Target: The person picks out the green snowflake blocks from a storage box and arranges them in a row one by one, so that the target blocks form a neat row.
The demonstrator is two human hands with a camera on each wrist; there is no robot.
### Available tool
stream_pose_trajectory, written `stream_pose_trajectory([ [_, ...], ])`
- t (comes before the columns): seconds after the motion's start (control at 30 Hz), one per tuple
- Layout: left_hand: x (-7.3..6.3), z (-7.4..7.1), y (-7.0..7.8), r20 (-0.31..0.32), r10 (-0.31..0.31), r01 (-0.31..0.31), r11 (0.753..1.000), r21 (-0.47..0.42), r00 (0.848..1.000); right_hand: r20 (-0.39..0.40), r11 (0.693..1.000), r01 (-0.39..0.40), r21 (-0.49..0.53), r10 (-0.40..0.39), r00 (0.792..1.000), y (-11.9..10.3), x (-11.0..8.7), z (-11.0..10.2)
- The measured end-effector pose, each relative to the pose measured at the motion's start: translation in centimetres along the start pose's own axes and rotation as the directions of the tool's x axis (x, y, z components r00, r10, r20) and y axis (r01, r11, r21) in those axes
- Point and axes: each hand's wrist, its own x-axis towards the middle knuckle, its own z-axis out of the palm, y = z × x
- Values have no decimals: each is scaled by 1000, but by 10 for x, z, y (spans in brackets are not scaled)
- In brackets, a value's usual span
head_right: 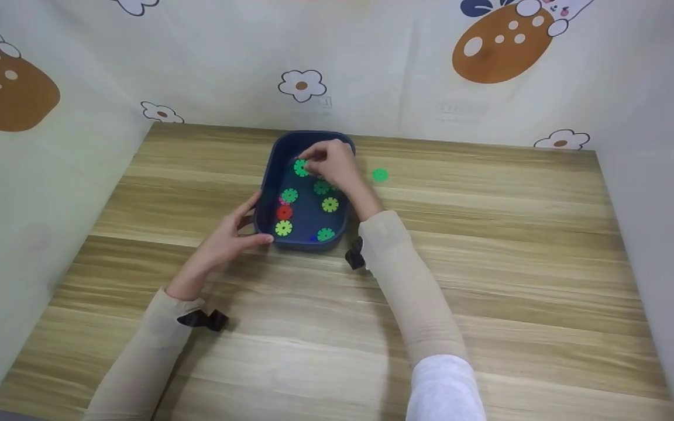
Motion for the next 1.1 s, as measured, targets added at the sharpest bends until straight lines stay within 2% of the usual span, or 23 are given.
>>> stream_pose_trajectory([
  [0.23,3,0,0,4,5,-5,1000,3,1000,-74,1000,-9,26,11,997,0,-3,-20],
  [0.4,4,0,-1,15,33,-33,999,-27,999,-100,994,1,111,10,995,2,-8,-36],
  [0.63,4,0,-3,14,34,-34,999,-10,999,-170,985,-16,170,45,984,16,-14,-58],
  [0.87,2,0,-1,5,10,-10,1000,12,1000,-204,963,8,271,49,978,34,-22,-79],
  [1.1,3,0,-2,11,25,-25,1000,-5,1000,-204,942,-26,336,100,974,30,-40,-91],
])
